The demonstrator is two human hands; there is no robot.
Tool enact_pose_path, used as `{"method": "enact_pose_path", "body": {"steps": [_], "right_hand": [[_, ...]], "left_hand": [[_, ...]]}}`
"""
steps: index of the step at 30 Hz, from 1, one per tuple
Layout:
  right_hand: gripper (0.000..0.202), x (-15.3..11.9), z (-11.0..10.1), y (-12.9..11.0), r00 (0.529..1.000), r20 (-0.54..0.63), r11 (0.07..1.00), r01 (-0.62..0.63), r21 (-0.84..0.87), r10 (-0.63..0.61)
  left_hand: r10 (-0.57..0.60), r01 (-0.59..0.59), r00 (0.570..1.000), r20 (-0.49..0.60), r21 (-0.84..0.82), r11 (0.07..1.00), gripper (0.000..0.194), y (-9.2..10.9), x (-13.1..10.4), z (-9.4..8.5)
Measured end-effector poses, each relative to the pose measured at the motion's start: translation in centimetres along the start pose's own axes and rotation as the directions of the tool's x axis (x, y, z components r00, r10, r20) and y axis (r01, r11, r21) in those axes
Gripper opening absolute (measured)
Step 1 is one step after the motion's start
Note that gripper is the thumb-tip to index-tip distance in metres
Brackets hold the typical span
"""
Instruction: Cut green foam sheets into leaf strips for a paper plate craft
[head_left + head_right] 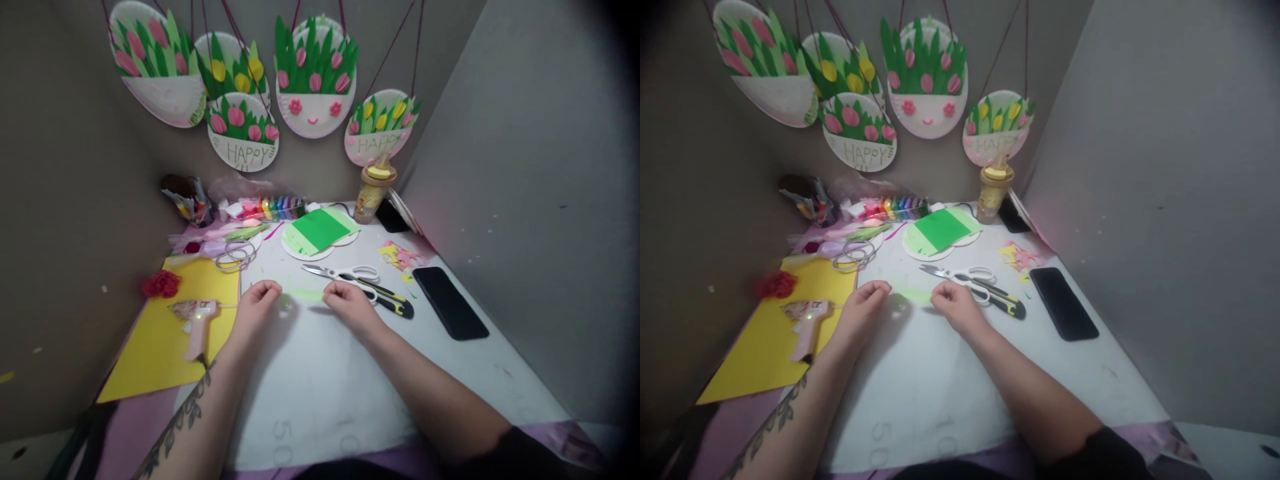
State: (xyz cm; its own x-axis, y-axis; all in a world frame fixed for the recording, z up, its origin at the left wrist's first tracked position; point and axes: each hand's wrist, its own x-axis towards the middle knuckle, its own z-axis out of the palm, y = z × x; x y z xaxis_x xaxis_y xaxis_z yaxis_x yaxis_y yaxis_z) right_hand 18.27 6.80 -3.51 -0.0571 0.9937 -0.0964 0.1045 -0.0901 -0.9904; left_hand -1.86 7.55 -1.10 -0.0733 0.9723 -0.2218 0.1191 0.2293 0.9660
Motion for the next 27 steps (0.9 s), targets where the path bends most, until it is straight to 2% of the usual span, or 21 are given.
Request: {"method": "enact_pose_path", "body": {"steps": [3, 5, 8, 12, 17, 19, 22, 27], "right_hand": [[0.009, -0.1, 0.0, -0.1, 0.999, 0.018, 0.998, 0.033, -0.057, -0.032], [0.009, -0.2, 0.2, -0.3, 0.998, 0.039, 0.995, 0.054, -0.084, -0.051], [0.007, -0.5, 0.5, -0.5, 0.994, 0.066, 0.986, 0.093, -0.135, -0.085], [0.006, -0.8, 1.0, -0.5, 0.983, 0.115, 0.964, 0.166, -0.207, -0.145], [0.006, -0.9, 1.1, -0.5, 0.983, 0.126, 0.965, 0.158, -0.208, -0.134], [0.006, -0.9, 0.8, -0.7, 0.988, 0.118, 0.977, 0.119, -0.178, -0.099], [0.007, -0.6, 0.0, -1.0, 0.993, 0.077, 0.982, 0.097, -0.163, -0.085], [0.009, 0.0, -0.9, -0.7, 0.993, -0.022, 0.982, 0.115, -0.149, -0.12]], "left_hand": [[0.073, -0.078, 0.993, 0.088, 0.054, 0.996, 0.027, 0.1, -0.3, 0.6], [0.073, -0.09, 0.986, 0.153, 0.103, 0.991, 0.028, 0.2, -0.6, 1.0], [0.072, -0.105, 0.981, 0.178, 0.186, 0.977, 0.024, 0.4, -1.1, 1.5], [0.141, -0.203, 0.964, 0.224, 0.282, 0.938, 0.02, 0.7, -1.6, 2.0], [0.146, -0.224, 0.95, 0.277, 0.273, 0.936, 0.021, 0.7, -1.8, 2.2], [0.109, -0.171, 0.957, 0.27, 0.218, 0.961, 0.022, 0.6, -1.5, 1.8], [0.052, -0.081, 0.98, 0.192, 0.145, 0.986, 0.024, 0.4, -0.9, 0.9], [0.094, -0.105, 0.992, 0.088, 0.138, 0.985, 0.024, 0.2, -0.2, 0.0]]}}
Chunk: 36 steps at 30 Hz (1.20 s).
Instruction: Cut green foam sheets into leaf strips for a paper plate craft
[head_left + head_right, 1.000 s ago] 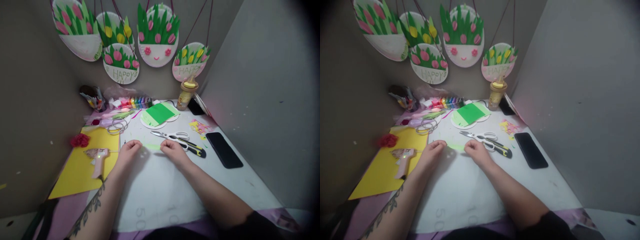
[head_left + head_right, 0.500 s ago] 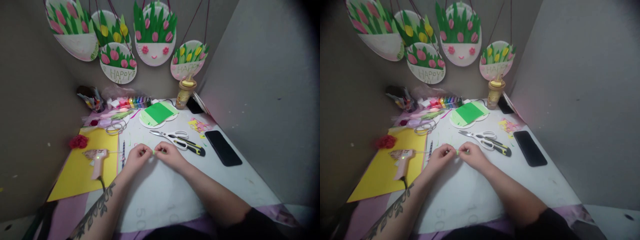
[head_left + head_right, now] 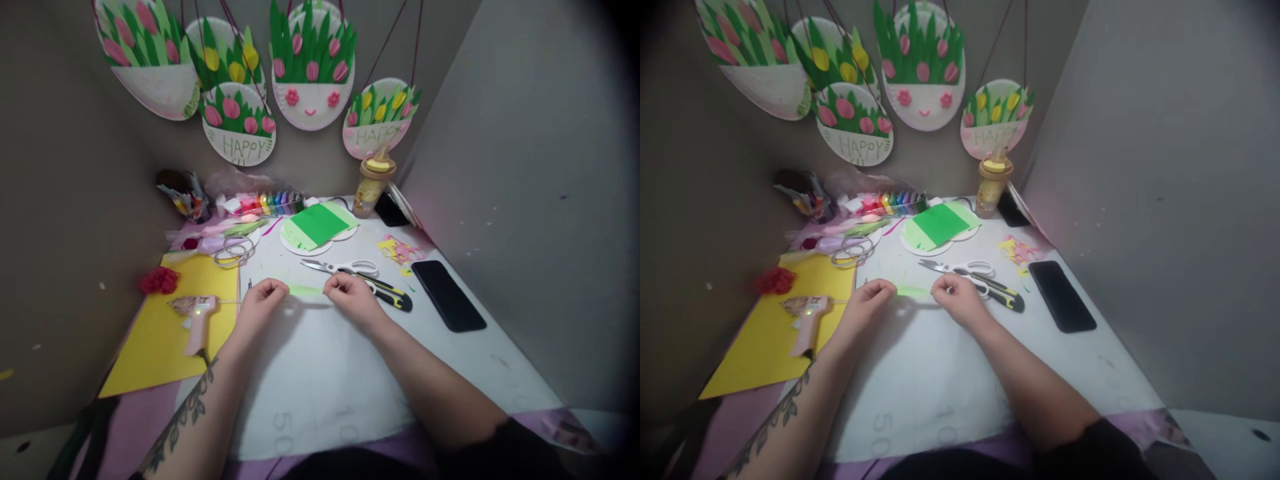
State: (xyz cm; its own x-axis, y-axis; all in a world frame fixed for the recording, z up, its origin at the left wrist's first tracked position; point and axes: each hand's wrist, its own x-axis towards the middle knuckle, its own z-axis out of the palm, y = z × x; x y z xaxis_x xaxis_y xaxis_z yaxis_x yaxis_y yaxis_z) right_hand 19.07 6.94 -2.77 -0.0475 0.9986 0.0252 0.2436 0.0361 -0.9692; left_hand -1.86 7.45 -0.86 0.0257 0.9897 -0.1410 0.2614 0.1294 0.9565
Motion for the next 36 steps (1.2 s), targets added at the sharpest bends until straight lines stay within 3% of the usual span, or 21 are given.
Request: {"method": "enact_pose_path", "body": {"steps": [4, 12, 16, 20, 22, 24, 27, 32, 36], "right_hand": [[0.014, -0.2, 0.6, -0.1, 0.996, -0.065, 0.998, 0.055, 0.013, -0.054], [0.009, -0.9, 1.9, -0.2, 0.987, 0.104, 0.983, 0.132, -0.125, -0.119], [0.01, -0.8, 1.7, 0.6, 0.984, 0.128, 0.977, 0.141, -0.16, -0.121], [0.011, 0.2, 1.2, 1.0, 1.0, 0.008, 0.995, 0.0, -0.095, 0.0], [0.016, 1.6, 1.1, 0.6, 0.996, -0.043, 0.996, -0.082, -0.045, 0.081], [0.02, 3.9, 1.2, -0.2, 0.996, -0.039, 0.994, -0.088, -0.062, 0.086], [0.019, 8.4, 2.2, -1.4, 0.999, -0.041, 0.968, -0.023, -0.252, 0.013], [0.012, 15.3, 4.7, -1.7, 0.988, -0.145, 0.894, -0.112, -0.433, 0.053], [0.006, 17.3, 5.1, -1.5, 0.98, -0.182, 0.817, -0.164, -0.553, 0.073]], "left_hand": [[0.0, -0.001, 1.0, 0.029, 0.066, 0.998, 0.024, 0.0, -0.3, 0.5], [0.028, -0.058, 0.988, 0.153, 0.191, 0.98, 0.021, 0.6, -0.8, 1.3], [0.049, -0.071, 0.992, 0.115, 0.199, 0.977, 0.019, 0.4, -0.3, 0.4], [0.047, -0.042, 0.998, -0.034, 0.139, 0.989, 0.023, 0.1, 0.5, -1.2], [0.047, -0.036, 0.994, -0.098, 0.104, 0.994, 0.024, -0.2, 0.9, -1.8], [0.057, -0.046, 0.991, -0.122, 0.085, 0.995, 0.024, -0.6, 1.1, -1.9], [0.078, -0.065, 0.992, -0.099, 0.122, 0.99, 0.022, -1.3, 1.3, -1.4], [0.189, -0.156, 0.981, -0.046, 0.395, 0.905, 0.023, -1.8, 1.0, -1.0], [0.162, -0.142, 0.986, 0.021, 0.603, 0.785, 0.028, -1.0, 0.5, -1.8]]}}
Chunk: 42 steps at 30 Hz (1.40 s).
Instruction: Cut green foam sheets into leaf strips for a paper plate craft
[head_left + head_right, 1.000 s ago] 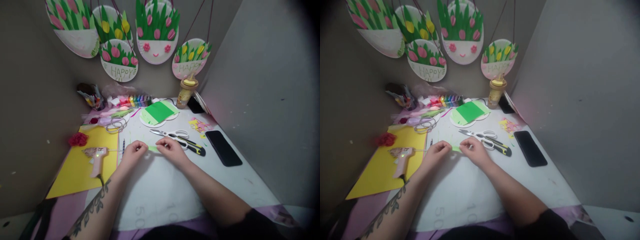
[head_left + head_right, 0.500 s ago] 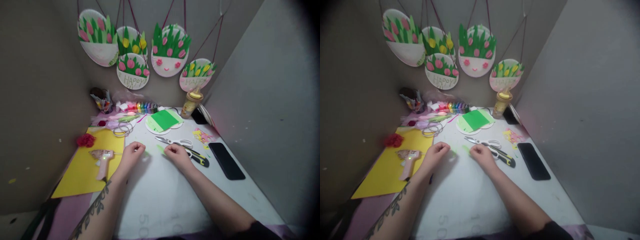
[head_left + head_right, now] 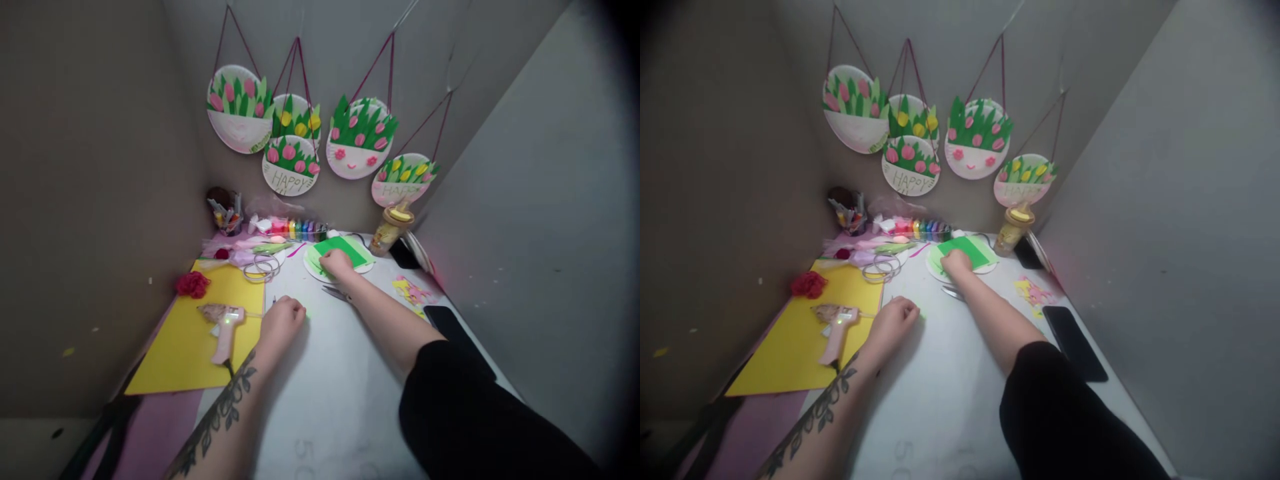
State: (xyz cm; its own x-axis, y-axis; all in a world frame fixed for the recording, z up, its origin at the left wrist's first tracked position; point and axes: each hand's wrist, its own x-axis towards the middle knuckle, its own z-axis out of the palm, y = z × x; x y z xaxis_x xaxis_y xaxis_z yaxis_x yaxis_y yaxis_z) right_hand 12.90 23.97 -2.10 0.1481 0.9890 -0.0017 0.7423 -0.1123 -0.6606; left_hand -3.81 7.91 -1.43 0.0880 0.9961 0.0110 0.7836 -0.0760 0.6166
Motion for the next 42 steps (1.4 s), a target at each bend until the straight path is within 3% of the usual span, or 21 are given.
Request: {"method": "enact_pose_path", "body": {"steps": [4, 9, 11, 13, 16, 21, 26, 28, 31, 33, 35, 37, 42], "right_hand": [[0.015, -1.7, -2.0, 1.3, 0.995, 0.007, 0.994, 0.099, -0.055, -0.099], [0.018, -8.1, -4.9, 5.3, 0.959, 0.067, 0.957, 0.28, -0.08, -0.275], [0.02, -11.0, -4.9, 6.4, 0.873, 0.155, 0.874, 0.478, -0.085, -0.462], [0.023, -13.4, -4.0, 6.5, 0.775, 0.257, 0.782, 0.616, -0.099, -0.578], [0.028, -15.1, -2.3, 5.4, 0.72, 0.329, 0.698, 0.686, -0.204, -0.612], [0.037, -14.5, -0.6, 3.9, 0.718, 0.346, 0.681, 0.69, -0.244, -0.604], [0.043, -13.2, -0.1, 4.7, 0.696, 0.31, 0.705, 0.702, -0.101, -0.648], [0.042, -13.0, 0.4, 4.6, 0.743, 0.275, 0.757, 0.649, -0.077, -0.61], [0.043, -12.7, 1.6, 3.4, 0.829, 0.227, 0.837, 0.54, -0.087, -0.511], [0.052, -12.6, 2.6, 2.3, 0.833, 0.251, 0.842, 0.529, -0.103, -0.493], [0.059, -12.5, 3.4, 1.3, 0.793, 0.317, 0.807, 0.578, -0.122, -0.52], [0.057, -12.5, 3.9, 0.8, 0.711, 0.39, 0.737, 0.667, -0.109, -0.585], [0.036, -13.6, 3.7, 2.0, 0.415, 0.41, 0.507, 0.85, 0.144, -0.812]], "left_hand": [[-0.037, 0.031, 0.999, 0.02, 0.23, 0.973, 0.031, -0.2, -0.2, -1.8], [-0.156, 0.185, 0.982, -0.109, 0.36, 0.914, 0.035, -1.2, -0.1, -4.4], [-0.157, 0.192, 0.98, -0.123, 0.366, 0.911, 0.04, -1.4, -0.1, -4.8], [-0.115, 0.132, 0.991, -0.069, 0.383, 0.914, 0.038, -1.4, -0.1, -4.4], [-0.036, 0.028, 0.999, 0.01, 0.432, 0.902, 0.03, -1.0, 0.0, -2.8], [0.064, -0.093, 0.994, 0.085, 0.401, 0.911, 0.031, -0.4, 0.0, -0.6], [0.133, -0.18, 0.966, 0.223, 0.201, 0.963, 0.036, -0.5, 0.1, -1.0], [0.074, -0.1, 0.985, 0.153, 0.168, 0.981, 0.033, -0.9, 0.3, -1.8], [-0.077, 0.088, 0.993, -0.089, 0.13, 0.988, 0.035, -1.7, 0.7, -3.1], [-0.123, 0.136, 0.975, -0.184, 0.059, 0.989, 0.033, -2.1, 0.8, -3.9], [-0.144, 0.147, 0.965, -0.219, -0.002, 0.989, 0.03, -2.3, 0.7, -4.5], [-0.156, 0.154, 0.962, -0.226, -0.025, 0.988, 0.028, -2.2, 0.6, -4.9], [-0.142, 0.148, 0.963, -0.229, 0.009, 0.989, 0.024, -2.0, 0.5, -4.8]]}}
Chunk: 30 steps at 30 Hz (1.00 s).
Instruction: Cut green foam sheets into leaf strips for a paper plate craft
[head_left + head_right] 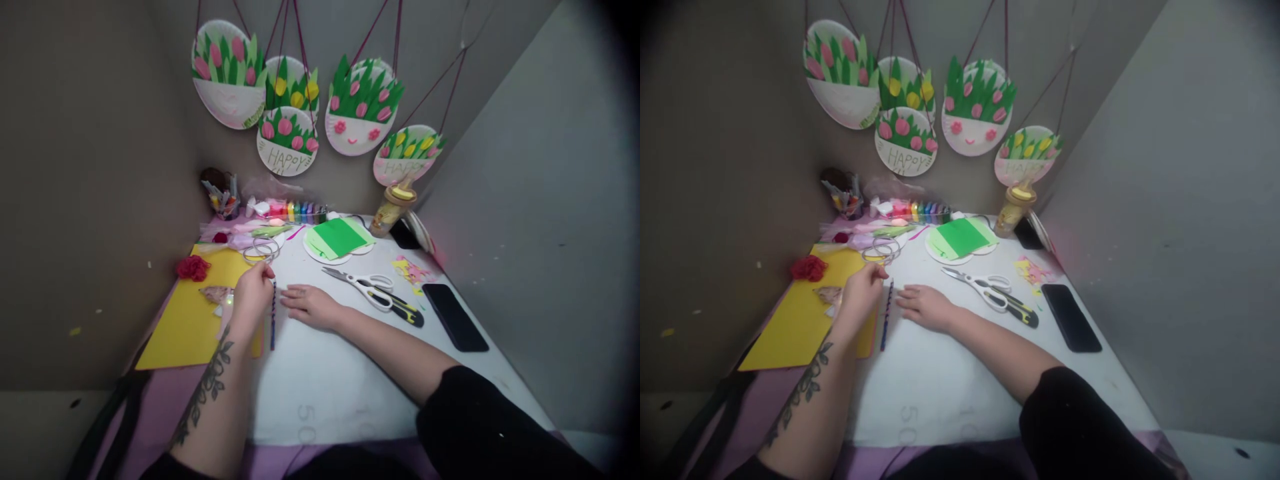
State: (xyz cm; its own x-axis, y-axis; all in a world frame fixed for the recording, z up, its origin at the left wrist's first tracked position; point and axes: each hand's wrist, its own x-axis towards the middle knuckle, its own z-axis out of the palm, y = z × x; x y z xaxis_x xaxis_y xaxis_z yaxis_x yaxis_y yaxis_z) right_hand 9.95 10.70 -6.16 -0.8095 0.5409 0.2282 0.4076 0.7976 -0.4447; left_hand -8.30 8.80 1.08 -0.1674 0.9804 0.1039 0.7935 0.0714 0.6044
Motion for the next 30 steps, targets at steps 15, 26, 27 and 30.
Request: {"method": "enact_pose_path", "body": {"steps": [15, 26, 27, 30], "right_hand": [[0.042, -13.6, -8.7, 2.2, 0.715, -0.313, 0.721, -0.683, -0.118, 0.625], [0.035, -11.7, -10.7, 4.7, 0.723, -0.097, 0.665, -0.672, -0.326, 0.684], [0.034, -11.8, -11.0, 4.6, 0.72, -0.13, 0.664, -0.684, -0.302, 0.682], [0.032, -11.8, -11.0, 2.9, 0.675, -0.332, 0.675, -0.725, -0.135, 0.659]], "left_hand": [[0.08, -0.08, 0.995, 0.056, -0.001, 0.997, 0.029, 1.2, -0.6, 1.4], [0.094, -0.094, 0.995, 0.011, -0.014, 0.995, 0.026, 1.0, -0.8, 2.1], [0.092, -0.092, 0.996, 0.003, -0.055, 0.994, 0.025, 1.1, -0.8, 2.2], [0.078, -0.039, 0.992, 0.098, -0.351, 0.936, 0.02, 2.2, -1.5, 3.1]]}}
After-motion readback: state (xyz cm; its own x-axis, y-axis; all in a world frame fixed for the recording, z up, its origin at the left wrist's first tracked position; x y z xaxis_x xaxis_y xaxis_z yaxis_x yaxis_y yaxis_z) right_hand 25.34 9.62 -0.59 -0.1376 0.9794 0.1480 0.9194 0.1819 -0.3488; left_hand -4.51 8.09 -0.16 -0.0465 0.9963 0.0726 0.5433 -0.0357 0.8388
